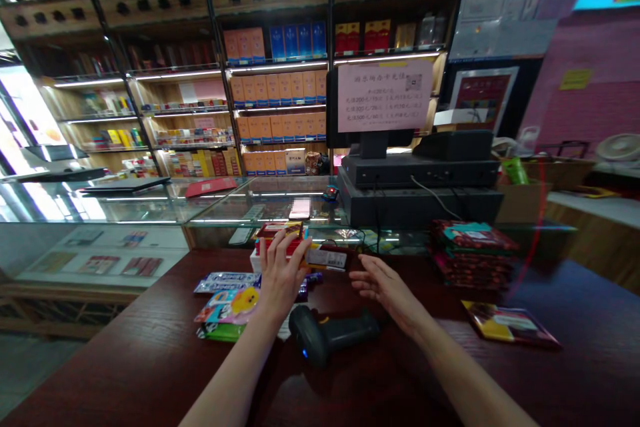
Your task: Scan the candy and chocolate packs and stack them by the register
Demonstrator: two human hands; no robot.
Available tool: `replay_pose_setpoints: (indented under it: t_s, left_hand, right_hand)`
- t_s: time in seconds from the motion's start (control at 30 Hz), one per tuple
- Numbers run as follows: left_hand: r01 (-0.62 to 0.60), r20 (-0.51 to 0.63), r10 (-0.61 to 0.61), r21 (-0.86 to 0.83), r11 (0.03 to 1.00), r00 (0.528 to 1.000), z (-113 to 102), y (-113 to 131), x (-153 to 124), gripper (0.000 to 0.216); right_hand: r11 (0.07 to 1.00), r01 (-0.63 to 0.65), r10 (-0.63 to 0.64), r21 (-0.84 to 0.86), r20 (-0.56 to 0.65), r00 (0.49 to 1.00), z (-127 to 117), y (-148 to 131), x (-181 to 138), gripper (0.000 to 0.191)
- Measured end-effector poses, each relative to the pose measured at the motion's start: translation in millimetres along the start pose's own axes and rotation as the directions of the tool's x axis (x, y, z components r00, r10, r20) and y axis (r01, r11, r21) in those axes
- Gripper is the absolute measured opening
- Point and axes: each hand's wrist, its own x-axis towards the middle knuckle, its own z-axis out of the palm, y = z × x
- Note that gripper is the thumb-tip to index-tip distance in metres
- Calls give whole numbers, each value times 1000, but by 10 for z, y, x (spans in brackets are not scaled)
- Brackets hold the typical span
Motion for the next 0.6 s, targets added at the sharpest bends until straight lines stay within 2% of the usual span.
replay_pose_setpoints:
  t_s: [0.17, 0.33, 0.6]
  left_hand:
    - [-43, -17, 42, -27, 999, 999, 17, 32, 0, 57]
    - [-73, -31, 71, -51, 996, 997, -8, 53, 20, 54]
    - [-61, 34, 62, -30, 998, 998, -24, 46, 33, 61]
  right_hand:
    - [996, -61, 59, 57, 38, 998, 35, -59, -55, 32]
    - [994, -80, 76, 69, 48, 996, 38, -50, -60, 35]
    - [990, -101, 98, 102, 33, 995, 63, -33, -59, 37]
